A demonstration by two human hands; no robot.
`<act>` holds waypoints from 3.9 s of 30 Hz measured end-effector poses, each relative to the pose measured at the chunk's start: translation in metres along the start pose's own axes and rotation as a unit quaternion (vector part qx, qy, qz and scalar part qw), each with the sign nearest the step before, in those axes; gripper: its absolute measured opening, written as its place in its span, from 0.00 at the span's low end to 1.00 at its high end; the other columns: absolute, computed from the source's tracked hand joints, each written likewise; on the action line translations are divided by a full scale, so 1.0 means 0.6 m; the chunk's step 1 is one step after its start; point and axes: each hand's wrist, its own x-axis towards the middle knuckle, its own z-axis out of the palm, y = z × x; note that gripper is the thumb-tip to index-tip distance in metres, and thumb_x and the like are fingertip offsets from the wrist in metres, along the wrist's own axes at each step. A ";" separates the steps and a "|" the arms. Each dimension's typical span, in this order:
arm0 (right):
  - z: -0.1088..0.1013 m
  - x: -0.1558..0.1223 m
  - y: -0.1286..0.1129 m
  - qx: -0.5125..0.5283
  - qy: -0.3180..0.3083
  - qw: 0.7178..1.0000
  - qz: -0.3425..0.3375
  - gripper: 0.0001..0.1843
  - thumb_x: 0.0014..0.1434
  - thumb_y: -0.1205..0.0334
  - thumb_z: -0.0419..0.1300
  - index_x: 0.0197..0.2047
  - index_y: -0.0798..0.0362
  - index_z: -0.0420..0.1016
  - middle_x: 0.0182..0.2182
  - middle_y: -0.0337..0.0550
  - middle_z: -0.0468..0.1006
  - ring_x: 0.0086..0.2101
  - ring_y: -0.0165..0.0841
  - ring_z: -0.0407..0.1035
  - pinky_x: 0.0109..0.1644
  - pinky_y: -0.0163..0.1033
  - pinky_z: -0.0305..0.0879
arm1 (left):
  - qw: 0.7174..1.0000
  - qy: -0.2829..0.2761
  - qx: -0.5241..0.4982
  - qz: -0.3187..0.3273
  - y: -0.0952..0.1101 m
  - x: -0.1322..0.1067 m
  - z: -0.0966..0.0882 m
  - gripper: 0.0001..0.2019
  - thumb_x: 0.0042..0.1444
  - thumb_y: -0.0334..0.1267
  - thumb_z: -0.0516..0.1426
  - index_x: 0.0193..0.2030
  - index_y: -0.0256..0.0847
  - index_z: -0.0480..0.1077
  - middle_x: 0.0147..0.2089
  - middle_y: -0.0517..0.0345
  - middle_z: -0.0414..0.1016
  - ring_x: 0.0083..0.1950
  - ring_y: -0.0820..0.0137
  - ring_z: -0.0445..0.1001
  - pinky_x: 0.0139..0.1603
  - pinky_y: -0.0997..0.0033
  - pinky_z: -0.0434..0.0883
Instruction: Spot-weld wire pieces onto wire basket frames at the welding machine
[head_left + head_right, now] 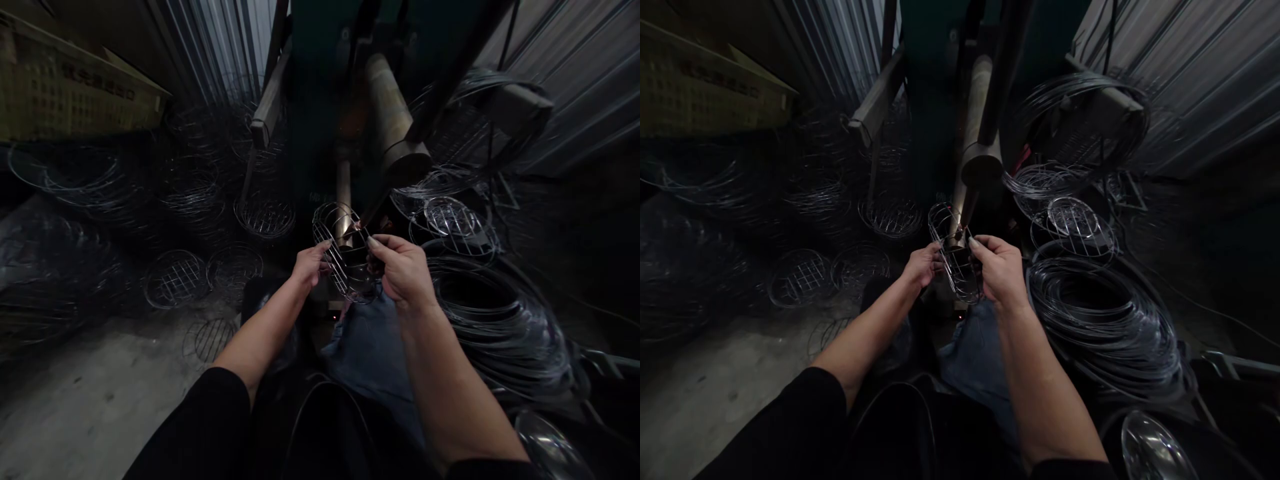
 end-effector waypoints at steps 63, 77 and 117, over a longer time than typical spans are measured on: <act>-0.006 -0.055 0.051 0.006 0.091 0.990 -0.104 0.10 0.41 0.60 0.70 0.29 0.54 0.80 0.22 0.36 0.75 0.24 0.27 0.65 0.29 0.34 0.64 | 0.722 0.068 0.334 0.601 0.055 -0.109 -0.005 0.10 0.51 0.37 0.63 0.41 0.40 0.77 0.38 0.54 0.77 0.40 0.70 0.72 0.44 0.68 0.70; 0.001 -0.054 0.046 0.029 0.100 0.990 -0.095 0.10 0.39 0.60 0.69 0.27 0.54 0.78 0.21 0.35 0.74 0.24 0.27 0.65 0.30 0.35 0.63 | 0.576 0.029 0.496 0.649 0.072 -0.109 0.028 0.10 0.62 0.39 0.53 0.39 0.38 0.73 0.35 0.54 0.76 0.37 0.70 0.70 0.42 0.68 0.67; -0.043 -0.082 0.082 0.043 0.105 0.992 -0.060 0.14 0.40 0.55 0.72 0.30 0.54 0.78 0.19 0.33 0.71 0.20 0.25 0.61 0.25 0.33 0.58 | 0.814 -0.088 0.358 0.449 -0.025 -0.027 -0.042 0.29 0.44 0.37 0.67 0.56 0.41 0.70 0.58 0.46 0.70 0.59 0.61 0.67 0.59 0.56 0.65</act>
